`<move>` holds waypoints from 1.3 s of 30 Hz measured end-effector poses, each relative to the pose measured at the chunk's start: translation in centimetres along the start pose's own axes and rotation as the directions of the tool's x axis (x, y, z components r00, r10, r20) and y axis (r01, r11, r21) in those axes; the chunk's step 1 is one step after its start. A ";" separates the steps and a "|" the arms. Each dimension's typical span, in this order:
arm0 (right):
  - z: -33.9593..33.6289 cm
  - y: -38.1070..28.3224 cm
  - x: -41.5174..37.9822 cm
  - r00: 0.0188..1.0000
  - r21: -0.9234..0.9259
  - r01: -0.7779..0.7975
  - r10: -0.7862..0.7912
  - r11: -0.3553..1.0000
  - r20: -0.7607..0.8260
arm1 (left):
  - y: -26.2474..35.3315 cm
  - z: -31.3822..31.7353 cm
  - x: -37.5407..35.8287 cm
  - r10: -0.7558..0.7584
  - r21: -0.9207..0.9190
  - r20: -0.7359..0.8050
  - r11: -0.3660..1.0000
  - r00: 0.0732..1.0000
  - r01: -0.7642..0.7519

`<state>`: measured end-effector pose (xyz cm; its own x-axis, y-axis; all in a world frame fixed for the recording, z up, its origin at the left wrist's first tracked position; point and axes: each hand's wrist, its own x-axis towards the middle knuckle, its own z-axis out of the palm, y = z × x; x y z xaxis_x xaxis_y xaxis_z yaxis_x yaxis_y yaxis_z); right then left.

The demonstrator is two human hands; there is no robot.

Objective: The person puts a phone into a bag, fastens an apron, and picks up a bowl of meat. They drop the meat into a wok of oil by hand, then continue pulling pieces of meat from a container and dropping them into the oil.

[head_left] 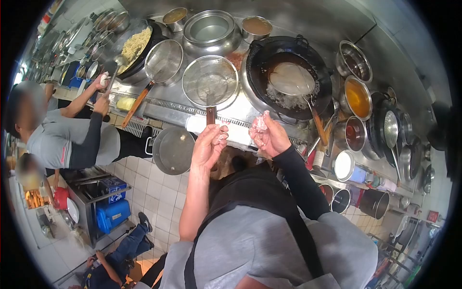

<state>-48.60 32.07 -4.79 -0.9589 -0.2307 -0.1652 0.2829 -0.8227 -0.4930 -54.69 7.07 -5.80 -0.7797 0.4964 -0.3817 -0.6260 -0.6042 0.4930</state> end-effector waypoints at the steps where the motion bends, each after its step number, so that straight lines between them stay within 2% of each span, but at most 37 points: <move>1: 0.7 -0.1 -0.1 0.997 -0.038 0.005 -0.008 0.999 -0.081 | 0.1 0.9 -0.2 0.001 0.045 -0.041 0.999 0.999 0.001; 5: 2.4 -0.6 0.2 0.942 -0.237 0.049 -0.123 0.970 -0.312 | -0.2 1.4 -0.2 0.012 0.172 -0.144 0.985 0.990 0.013; 8: -0.7 -1.5 -0.4 0.949 -0.403 0.044 -0.164 0.914 -0.268 | -1.1 -3.4 1.0 -0.031 0.099 0.039 0.995 0.999 0.027; 9: -2.6 -1.6 -0.3 0.907 -0.652 0.082 -0.327 0.754 -0.265 | -1.2 -3.3 1.1 -0.044 0.084 0.029 0.996 0.999 0.042; 10: -4.9 -1.7 -0.1 0.855 -0.844 0.084 -0.473 0.529 -0.211 | -1.1 -3.2 1.1 -0.054 0.069 0.014 0.996 0.998 0.053; 11: -7.1 -1.7 0.2 0.802 -0.963 0.058 -0.586 0.263 -0.113 | -0.8 -3.1 0.8 -0.059 0.055 -0.008 0.997 0.998 0.059; 14: -11.3 -3.7 0.2 0.734 -0.961 -0.036 -0.645 0.273 -0.211 | 1.1 1.2 -0.9 -0.097 -0.102 0.037 0.990 0.995 0.100; 15: -11.0 -4.6 0.1 0.695 -0.950 -0.048 -0.673 0.309 -0.254 | 1.1 1.1 -1.0 -0.065 -0.021 0.050 0.998 0.997 0.066; 17: -13.7 -6.6 0.1 0.710 -0.975 -0.221 -0.683 0.019 -0.174 | 0.9 0.7 -1.1 -0.018 0.144 0.090 0.990 0.996 0.005; 18: -13.1 -7.2 0.0 0.677 -0.933 -0.239 -0.735 -0.270 0.040 | 1.0 0.6 -1.1 -0.023 0.197 0.110 0.980 0.994 0.001; 21: -13.4 -8.0 0.7 0.721 -0.818 -0.455 -0.684 -0.352 -0.107 | 0.2 0.9 -1.1 0.025 0.327 0.029 0.944 0.999 -0.033; 22: -13.2 -7.7 0.9 0.735 -0.784 -0.472 -0.671 -0.404 -0.096 | -0.1 0.8 -1.0 0.031 0.370 -0.006 0.929 1.000 -0.026; 24: -14.3 -6.8 1.5 0.747 -0.830 -0.379 -0.664 -0.409 -0.014 | -0.5 0.7 -0.8 0.048 0.452 -0.074 0.892 0.996 -0.010; 26: -15.2 -5.9 1.9 0.738 -0.862 -0.328 -0.675 -0.386 0.021 | -1.0 1.0 -0.8 0.118 0.482 -0.073 0.874 0.990 -0.069; 29: -11.2 -4.0 2.1 0.806 -0.939 0.036 -0.546 -0.342 0.229 | -1.4 1.8 -1.0 0.177 0.521 -0.083 0.847 0.981 -0.109; 30: -8.2 -2.4 2.0 0.894 -0.992 0.116 -0.441 0.055 0.080 | -1.4 2.1 -1.0 0.189 0.533 -0.086 0.838 0.978 -0.115; 31: -4.5 -0.5 1.6 0.961 -0.885 0.119 -0.276 0.449 -0.011 | -1.6 2.1 -0.8 0.192 0.545 -0.082 0.830 0.978 -0.118; 33: 2.2 2.1 0.9 0.974 -0.862 0.141 -0.225 0.486 0.033 | -2.0 1.8 -0.4 0.199 0.568 -0.070 0.813 0.978 -0.125; 36: 3.3 3.4 1.2 0.948 -0.979 0.178 -0.284 0.101 0.143 | -2.4 1.0 0.5 0.226 0.638 -0.071 0.759 0.971 -0.130; 39: 2.4 3.5 1.2 0.939 -0.976 0.209 -0.291 0.057 0.184 | -1.8 1.1 0.4 0.138 0.569 -0.050 0.818 0.989 -0.085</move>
<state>-48.80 27.63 -4.67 -0.9867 -0.0731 0.1453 -0.1626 0.4125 -0.8963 -53.84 9.04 -6.04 -0.8585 0.3761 -0.3487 -0.4375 -0.1824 0.8805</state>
